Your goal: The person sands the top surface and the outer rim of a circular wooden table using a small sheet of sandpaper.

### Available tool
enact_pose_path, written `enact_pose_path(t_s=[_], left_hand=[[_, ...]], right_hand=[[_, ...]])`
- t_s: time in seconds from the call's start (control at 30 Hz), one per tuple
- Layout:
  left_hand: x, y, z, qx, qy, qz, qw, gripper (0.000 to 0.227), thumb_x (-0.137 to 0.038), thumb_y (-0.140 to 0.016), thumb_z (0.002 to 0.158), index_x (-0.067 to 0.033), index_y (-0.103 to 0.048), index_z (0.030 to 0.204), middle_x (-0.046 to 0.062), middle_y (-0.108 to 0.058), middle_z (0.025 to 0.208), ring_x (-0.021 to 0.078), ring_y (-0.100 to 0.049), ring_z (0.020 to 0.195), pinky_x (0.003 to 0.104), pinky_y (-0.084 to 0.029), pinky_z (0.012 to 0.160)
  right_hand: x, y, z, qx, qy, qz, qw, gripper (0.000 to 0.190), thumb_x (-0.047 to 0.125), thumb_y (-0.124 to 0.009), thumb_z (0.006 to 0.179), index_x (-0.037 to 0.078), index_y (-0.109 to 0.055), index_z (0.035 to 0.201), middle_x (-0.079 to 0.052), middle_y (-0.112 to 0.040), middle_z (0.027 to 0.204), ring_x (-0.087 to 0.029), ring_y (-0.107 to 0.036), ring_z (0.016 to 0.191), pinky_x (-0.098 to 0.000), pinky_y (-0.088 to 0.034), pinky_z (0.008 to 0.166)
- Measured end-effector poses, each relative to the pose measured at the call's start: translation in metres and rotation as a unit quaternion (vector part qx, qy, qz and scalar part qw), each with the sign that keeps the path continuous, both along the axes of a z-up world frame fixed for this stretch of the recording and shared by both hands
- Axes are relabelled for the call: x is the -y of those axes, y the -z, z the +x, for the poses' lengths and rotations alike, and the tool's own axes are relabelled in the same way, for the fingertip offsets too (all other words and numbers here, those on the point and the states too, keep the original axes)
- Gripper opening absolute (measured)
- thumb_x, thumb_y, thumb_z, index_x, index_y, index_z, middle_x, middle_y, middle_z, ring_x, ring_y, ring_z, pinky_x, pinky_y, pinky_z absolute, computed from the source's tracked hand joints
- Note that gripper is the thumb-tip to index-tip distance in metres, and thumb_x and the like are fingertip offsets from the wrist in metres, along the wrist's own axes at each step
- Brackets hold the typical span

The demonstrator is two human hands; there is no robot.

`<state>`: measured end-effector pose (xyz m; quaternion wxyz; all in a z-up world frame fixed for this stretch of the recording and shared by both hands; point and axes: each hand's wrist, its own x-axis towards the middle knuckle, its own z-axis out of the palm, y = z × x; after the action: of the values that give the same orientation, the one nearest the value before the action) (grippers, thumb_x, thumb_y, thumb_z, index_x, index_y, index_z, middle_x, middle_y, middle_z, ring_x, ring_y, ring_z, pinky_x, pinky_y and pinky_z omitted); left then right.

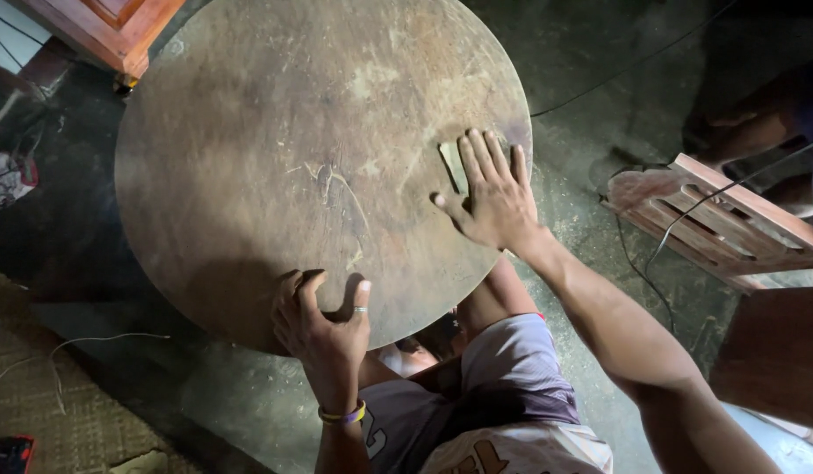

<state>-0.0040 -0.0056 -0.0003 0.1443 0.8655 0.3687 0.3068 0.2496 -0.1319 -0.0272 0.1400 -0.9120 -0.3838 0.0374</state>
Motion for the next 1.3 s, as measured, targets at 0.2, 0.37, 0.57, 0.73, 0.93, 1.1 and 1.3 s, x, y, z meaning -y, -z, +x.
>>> enact_pose_path(t_s=[0.2, 0.37, 0.57, 0.73, 0.93, 1.1, 1.3], left_hand=[[-0.005, -0.013, 0.003, 0.013, 0.024, 0.019, 0.999, 0.051, -0.037, -0.089, 0.082, -0.0084, -0.061, 0.113, 0.015, -0.06, 0.127, 0.0387, -0.057, 0.123, 0.055, -0.045, 0.1], [-0.01, 0.001, 0.006, 0.102, 0.02, 0.061, 0.993, 0.05, -0.042, -0.089, 0.077, -0.0041, -0.068, 0.101, 0.015, -0.063, 0.115, 0.0346, -0.06, 0.112, 0.049, -0.05, 0.095], [-0.013, 0.044, 0.001, 0.073, -0.062, 0.062, 0.993, 0.063, -0.07, -0.083, 0.069, -0.0208, -0.07, 0.107, 0.008, -0.063, 0.122, 0.0338, -0.062, 0.111, 0.048, -0.049, 0.083], [-0.009, 0.026, 0.001, 0.058, -0.062, 0.038, 0.996, 0.058, -0.064, -0.079, 0.075, -0.0183, -0.068, 0.11, 0.013, -0.064, 0.118, 0.0395, -0.061, 0.105, 0.051, -0.047, 0.081], [-0.01, 0.032, -0.001, 0.073, -0.068, 0.032, 0.994, 0.055, -0.065, -0.07, 0.083, -0.0174, -0.066, 0.11, 0.014, -0.063, 0.123, 0.0393, -0.06, 0.108, 0.049, -0.046, 0.081], [-0.009, 0.03, 0.0, 0.08, -0.082, 0.017, 0.993, 0.05, -0.06, -0.071, 0.084, -0.0168, -0.065, 0.109, 0.014, -0.062, 0.122, 0.0388, -0.06, 0.107, 0.048, -0.046, 0.082], [-0.009, 0.028, -0.001, 0.106, -0.076, 0.012, 0.991, 0.04, -0.049, -0.069, 0.089, -0.0152, -0.065, 0.11, 0.015, -0.062, 0.12, 0.0393, -0.06, 0.108, 0.049, -0.047, 0.083]], right_hand=[[-0.042, -0.015, 0.049, -0.008, 0.003, -0.054, 0.999, 0.108, 0.085, -0.005, 0.088, 0.007, -0.008, 0.163, -0.014, -0.006, 0.172, -0.031, -0.001, 0.158, -0.0568, 0.005, 0.124], [-0.064, -0.019, 0.072, -0.046, 0.026, -0.028, 0.998, 0.111, 0.084, -0.015, 0.089, 0.001, -0.013, 0.163, -0.014, -0.007, 0.172, -0.027, 0.0, 0.158, -0.0512, 0.004, 0.125], [-0.025, -0.027, -0.031, 0.072, -0.027, -0.049, 0.996, 0.105, 0.078, -0.037, 0.088, 0.009, -0.023, 0.166, -0.02, -0.02, 0.171, -0.037, -0.014, 0.159, -0.0552, -0.011, 0.126], [0.013, -0.016, -0.124, 0.08, -0.094, 0.03, 0.992, 0.098, 0.075, -0.048, 0.087, 0.013, -0.035, 0.162, -0.032, -0.027, 0.164, -0.05, -0.024, 0.152, -0.0596, -0.023, 0.121], [-0.011, -0.014, -0.108, 0.058, -0.086, 0.015, 0.994, 0.1, 0.077, -0.046, 0.088, 0.013, -0.032, 0.163, -0.037, -0.029, 0.161, -0.051, -0.023, 0.152, -0.0656, -0.022, 0.12], [-0.068, -0.011, -0.047, 0.033, -0.089, 0.01, 0.995, 0.096, 0.08, -0.036, 0.092, 0.018, -0.03, 0.165, -0.033, -0.022, 0.166, -0.046, -0.016, 0.157, -0.0626, -0.014, 0.123], [-0.06, -0.022, -0.089, 0.028, -0.103, -0.04, 0.993, 0.098, 0.078, -0.034, 0.089, 0.021, -0.019, 0.167, -0.026, -0.008, 0.172, -0.04, -0.005, 0.16, -0.0539, -0.003, 0.129]])
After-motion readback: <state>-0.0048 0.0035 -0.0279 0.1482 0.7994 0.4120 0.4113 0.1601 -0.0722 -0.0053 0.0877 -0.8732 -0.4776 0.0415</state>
